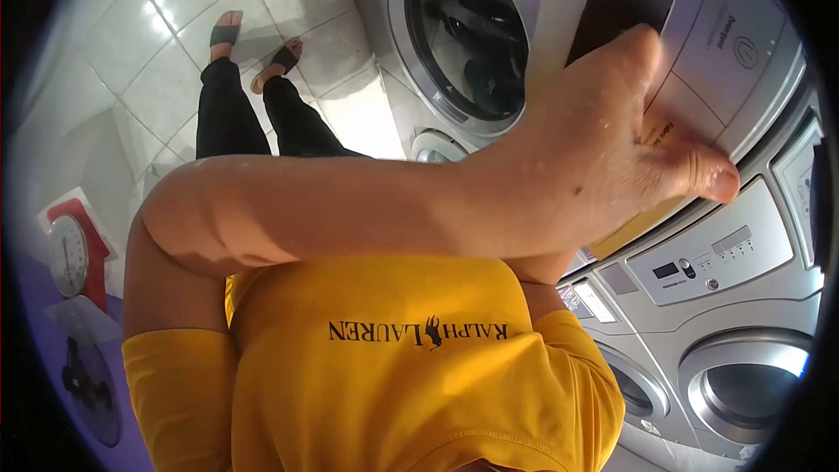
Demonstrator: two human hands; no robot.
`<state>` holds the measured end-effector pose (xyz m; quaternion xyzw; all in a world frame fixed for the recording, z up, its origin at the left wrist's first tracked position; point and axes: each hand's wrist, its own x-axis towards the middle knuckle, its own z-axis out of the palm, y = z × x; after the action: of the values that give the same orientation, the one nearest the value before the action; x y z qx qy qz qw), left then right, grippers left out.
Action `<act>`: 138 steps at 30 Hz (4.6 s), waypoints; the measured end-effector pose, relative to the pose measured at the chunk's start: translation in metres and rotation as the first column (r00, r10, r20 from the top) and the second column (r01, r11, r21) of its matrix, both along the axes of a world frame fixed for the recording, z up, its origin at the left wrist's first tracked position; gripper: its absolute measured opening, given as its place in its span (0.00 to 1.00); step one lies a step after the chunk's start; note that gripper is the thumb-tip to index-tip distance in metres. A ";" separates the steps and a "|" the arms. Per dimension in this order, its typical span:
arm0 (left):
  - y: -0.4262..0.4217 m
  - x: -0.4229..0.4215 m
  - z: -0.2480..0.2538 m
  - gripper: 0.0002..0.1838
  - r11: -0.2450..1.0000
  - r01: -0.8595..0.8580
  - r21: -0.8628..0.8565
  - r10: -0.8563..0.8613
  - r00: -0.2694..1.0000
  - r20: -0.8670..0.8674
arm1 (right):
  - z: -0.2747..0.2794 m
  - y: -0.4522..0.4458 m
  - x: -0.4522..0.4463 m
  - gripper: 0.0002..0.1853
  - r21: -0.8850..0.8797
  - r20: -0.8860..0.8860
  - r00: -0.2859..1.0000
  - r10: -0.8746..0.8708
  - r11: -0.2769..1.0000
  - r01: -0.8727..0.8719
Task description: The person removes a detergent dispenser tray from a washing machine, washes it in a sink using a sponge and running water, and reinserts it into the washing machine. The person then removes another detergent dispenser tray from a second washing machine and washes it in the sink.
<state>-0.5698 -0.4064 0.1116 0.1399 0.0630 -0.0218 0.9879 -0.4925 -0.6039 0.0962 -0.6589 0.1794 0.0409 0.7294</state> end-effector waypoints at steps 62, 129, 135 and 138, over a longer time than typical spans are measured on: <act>-0.140 0.203 -0.040 0.25 0.753 0.255 0.607 -0.395 0.912 0.108 | -0.106 -0.117 -0.325 0.31 -0.308 -0.463 0.832 -0.304 0.936 0.171; -0.426 -0.257 -0.054 0.25 0.107 0.944 0.312 -0.994 0.101 0.034 | 0.125 -0.397 -0.477 0.15 -0.768 0.313 0.894 -0.322 0.468 0.438; -0.433 -0.293 -0.051 0.30 0.414 0.889 0.196 -0.910 0.397 0.120 | 0.071 -0.486 -0.406 0.19 -0.976 0.036 0.964 0.263 0.218 -0.024; -0.441 -0.305 -0.052 0.36 0.470 0.855 0.219 -0.883 0.457 0.108 | 0.047 -0.503 -0.387 0.18 -0.994 0.029 0.971 0.239 -0.092 0.053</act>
<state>-0.8753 -0.8471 0.0597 0.2195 -0.1185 -0.5042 0.8268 -0.8798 -1.1068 0.1434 -0.9923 0.0313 -0.1190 0.0161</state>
